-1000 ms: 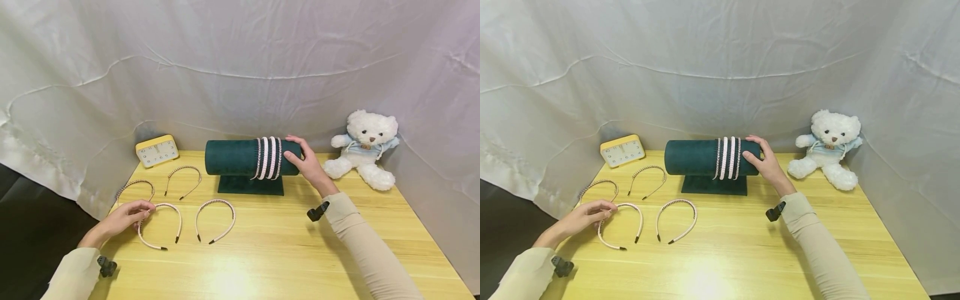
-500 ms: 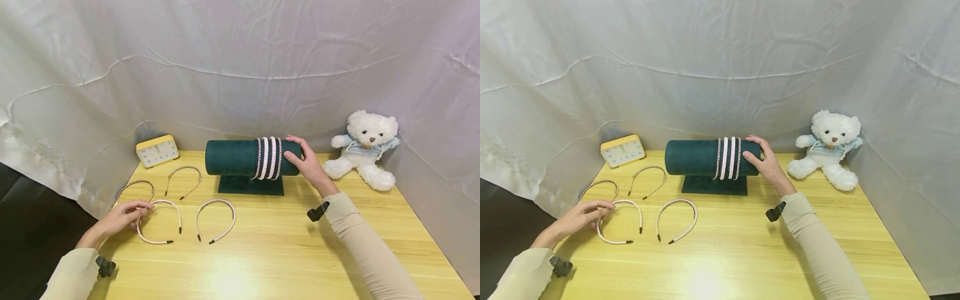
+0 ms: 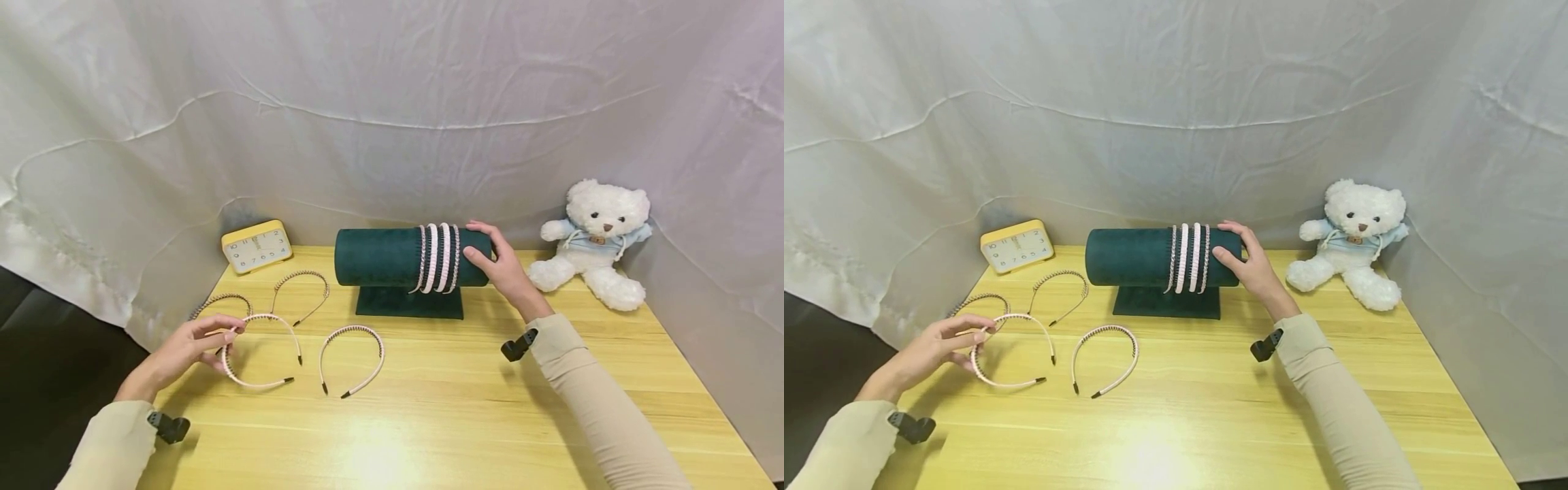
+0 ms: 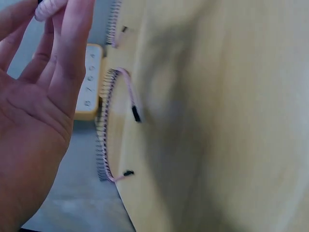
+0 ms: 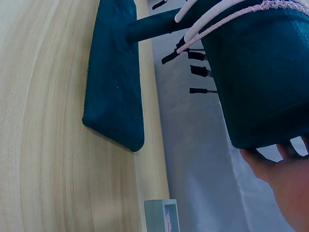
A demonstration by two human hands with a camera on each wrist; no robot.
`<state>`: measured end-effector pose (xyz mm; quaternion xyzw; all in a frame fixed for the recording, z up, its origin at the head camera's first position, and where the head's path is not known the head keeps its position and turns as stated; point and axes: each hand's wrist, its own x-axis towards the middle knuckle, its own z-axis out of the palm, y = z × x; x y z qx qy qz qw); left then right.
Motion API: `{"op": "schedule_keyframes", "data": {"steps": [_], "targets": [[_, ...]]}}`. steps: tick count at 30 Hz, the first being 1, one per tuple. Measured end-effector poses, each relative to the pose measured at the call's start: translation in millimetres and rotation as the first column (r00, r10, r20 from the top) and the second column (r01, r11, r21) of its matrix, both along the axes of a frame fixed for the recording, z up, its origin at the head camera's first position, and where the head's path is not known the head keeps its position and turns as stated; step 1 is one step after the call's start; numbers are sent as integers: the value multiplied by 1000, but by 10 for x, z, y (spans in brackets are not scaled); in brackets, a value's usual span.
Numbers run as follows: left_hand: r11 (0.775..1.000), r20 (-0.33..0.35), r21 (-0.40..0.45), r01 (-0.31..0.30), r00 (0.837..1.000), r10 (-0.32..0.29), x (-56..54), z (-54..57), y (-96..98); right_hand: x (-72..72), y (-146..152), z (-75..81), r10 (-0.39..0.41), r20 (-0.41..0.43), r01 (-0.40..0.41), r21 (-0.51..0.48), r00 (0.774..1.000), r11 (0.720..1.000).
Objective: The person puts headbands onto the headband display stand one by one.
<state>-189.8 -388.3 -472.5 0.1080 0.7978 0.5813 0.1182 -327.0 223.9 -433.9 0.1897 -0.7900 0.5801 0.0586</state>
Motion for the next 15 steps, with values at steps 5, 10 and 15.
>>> {"op": "schedule_keyframes", "data": {"steps": [5, 10, 15], "targets": [[994, -33, 93, 51, 998, -48, -42, 104, 47, 4, -1, -3, -7, -5, 7, 8, 1000, 1000], [987, -93, 147, 62, 994, -48, -92, 220, 125, 5, 0, -1, -13, -12, 13, 19, 1000, 1000], [991, -131, 133, 17, 991, 0, -146, 337, 241, 6, -6, 5, -9, -6, 9, 4, 1000, 1000]]}}
